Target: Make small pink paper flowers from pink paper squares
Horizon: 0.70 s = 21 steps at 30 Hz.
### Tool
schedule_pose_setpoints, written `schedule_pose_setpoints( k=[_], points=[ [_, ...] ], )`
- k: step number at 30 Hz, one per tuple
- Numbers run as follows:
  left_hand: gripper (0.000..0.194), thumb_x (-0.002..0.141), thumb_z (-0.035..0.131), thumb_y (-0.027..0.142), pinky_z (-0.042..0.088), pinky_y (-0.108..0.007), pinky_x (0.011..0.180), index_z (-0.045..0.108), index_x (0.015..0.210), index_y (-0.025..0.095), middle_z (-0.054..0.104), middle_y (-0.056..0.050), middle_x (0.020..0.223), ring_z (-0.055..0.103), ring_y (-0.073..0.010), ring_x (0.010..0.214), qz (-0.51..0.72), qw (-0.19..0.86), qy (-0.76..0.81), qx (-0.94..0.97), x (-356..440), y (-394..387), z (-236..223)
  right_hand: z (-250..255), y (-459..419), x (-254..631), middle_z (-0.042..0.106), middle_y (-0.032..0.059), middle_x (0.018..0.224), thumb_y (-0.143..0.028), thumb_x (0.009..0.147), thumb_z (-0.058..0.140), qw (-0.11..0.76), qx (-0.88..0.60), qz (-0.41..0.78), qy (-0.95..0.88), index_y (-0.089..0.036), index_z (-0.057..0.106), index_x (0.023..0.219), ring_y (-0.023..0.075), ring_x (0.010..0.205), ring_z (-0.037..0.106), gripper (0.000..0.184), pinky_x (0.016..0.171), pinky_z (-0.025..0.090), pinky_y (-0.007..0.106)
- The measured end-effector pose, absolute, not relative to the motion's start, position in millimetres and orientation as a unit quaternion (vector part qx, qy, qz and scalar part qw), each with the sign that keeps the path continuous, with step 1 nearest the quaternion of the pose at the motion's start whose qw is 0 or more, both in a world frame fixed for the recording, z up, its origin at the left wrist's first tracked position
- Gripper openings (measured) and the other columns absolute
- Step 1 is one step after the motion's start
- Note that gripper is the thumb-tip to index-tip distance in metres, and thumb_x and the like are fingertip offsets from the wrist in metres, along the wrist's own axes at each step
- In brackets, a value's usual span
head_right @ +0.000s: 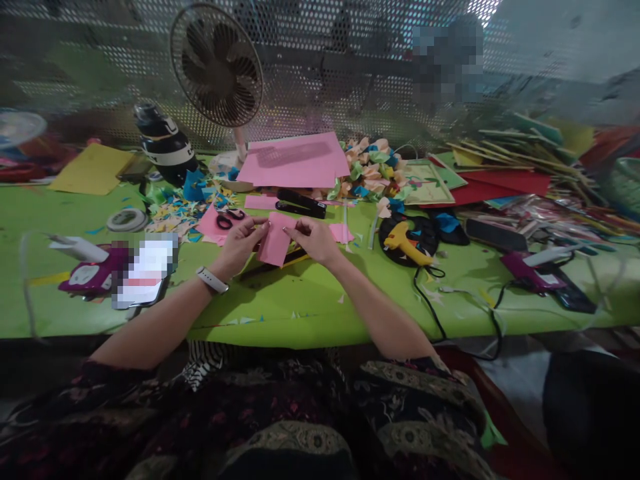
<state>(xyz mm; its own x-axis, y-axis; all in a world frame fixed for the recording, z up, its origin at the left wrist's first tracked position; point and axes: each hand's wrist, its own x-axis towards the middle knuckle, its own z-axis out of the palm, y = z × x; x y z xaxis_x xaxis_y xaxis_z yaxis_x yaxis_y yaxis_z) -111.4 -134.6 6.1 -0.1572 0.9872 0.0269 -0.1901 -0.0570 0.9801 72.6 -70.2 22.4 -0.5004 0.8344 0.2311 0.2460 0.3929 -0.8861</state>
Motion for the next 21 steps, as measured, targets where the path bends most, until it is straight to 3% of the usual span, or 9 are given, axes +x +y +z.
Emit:
schedule_pose_setpoints(
  k=[2, 4, 10, 15, 19, 21],
  points=[
    [0.049, 0.075, 0.081, 0.045, 0.044, -0.021, 0.056, 0.067, 0.116, 0.022, 0.066, 0.002, 0.069, 0.057, -0.0103, 0.059, 0.608, 0.478, 0.470, 0.426, -112.4, -134.3, 6.6, 23.9, -71.1, 72.3, 0.058, -0.0010, 0.061, -0.075, 0.070, 0.070, 0.358, -0.355, 0.424, -0.752, -0.021, 0.054, 0.066, 0.0118, 0.053, 0.052, 0.057, 0.050, 0.041, 0.027],
    [0.046, 0.077, 0.079, 0.038, 0.043, -0.020, 0.055, 0.067, 0.119, 0.023, 0.065, 0.003, 0.069, 0.055, -0.0098, 0.058, 0.613, 0.465, 0.474, 0.428, -113.3, -133.9, 6.6, 25.7, -71.9, 72.4, 0.057, -0.0015, 0.059, -0.074, 0.070, 0.071, 0.362, -0.355, 0.427, -0.749, -0.022, 0.054, 0.065, 0.0115, 0.051, 0.052, 0.056, 0.049, 0.041, 0.027],
    [0.018, 0.073, 0.072, 0.030, 0.043, -0.020, 0.054, 0.074, 0.085, 0.017, 0.069, -0.002, 0.077, 0.058, -0.0117, 0.066, 0.588, 0.515, 0.502, 0.371, -111.9, -134.0, 7.5, 23.7, -70.7, 73.9, 0.058, -0.0010, 0.061, -0.073, 0.071, 0.072, 0.343, -0.347, 0.436, -0.756, -0.021, 0.056, 0.067, 0.0118, 0.053, 0.053, 0.055, 0.051, 0.042, 0.027],
    [0.037, 0.063, 0.083, 0.048, 0.038, -0.020, 0.048, 0.068, 0.068, 0.015, 0.063, -0.001, 0.065, 0.051, -0.0097, 0.056, 0.573, 0.549, 0.478, 0.376, -108.8, -137.4, 12.0, 18.4, -70.5, 74.3, 0.059, 0.0003, 0.063, -0.063, 0.080, 0.068, 0.322, -0.349, 0.409, -0.779, -0.020, 0.058, 0.070, 0.0134, 0.057, 0.053, 0.046, 0.055, 0.045, 0.029],
    [0.047, 0.054, 0.090, 0.054, 0.031, -0.020, 0.041, 0.065, 0.064, 0.016, 0.054, 0.004, 0.056, 0.039, -0.0049, 0.045, 0.581, 0.545, 0.492, 0.352, -112.1, -135.5, 11.4, 23.6, -72.8, 78.2, 0.070, 0.0071, 0.094, -0.035, 0.085, 0.064, 0.375, -0.321, 0.307, -0.813, -0.021, 0.067, 0.100, 0.0197, 0.081, 0.064, 0.021, 0.074, 0.055, 0.036],
    [0.047, 0.055, 0.090, 0.055, 0.029, -0.020, 0.039, 0.064, 0.066, 0.017, 0.052, 0.005, 0.054, 0.039, -0.0047, 0.043, 0.590, 0.546, 0.495, 0.329, -114.6, -133.2, 9.7, 27.3, -73.3, 81.3, 0.067, 0.0094, 0.119, -0.024, 0.082, 0.064, 0.374, -0.269, 0.228, -0.858, -0.026, 0.068, 0.118, 0.0255, 0.108, 0.063, 0.037, 0.094, 0.053, 0.045]
  ],
)
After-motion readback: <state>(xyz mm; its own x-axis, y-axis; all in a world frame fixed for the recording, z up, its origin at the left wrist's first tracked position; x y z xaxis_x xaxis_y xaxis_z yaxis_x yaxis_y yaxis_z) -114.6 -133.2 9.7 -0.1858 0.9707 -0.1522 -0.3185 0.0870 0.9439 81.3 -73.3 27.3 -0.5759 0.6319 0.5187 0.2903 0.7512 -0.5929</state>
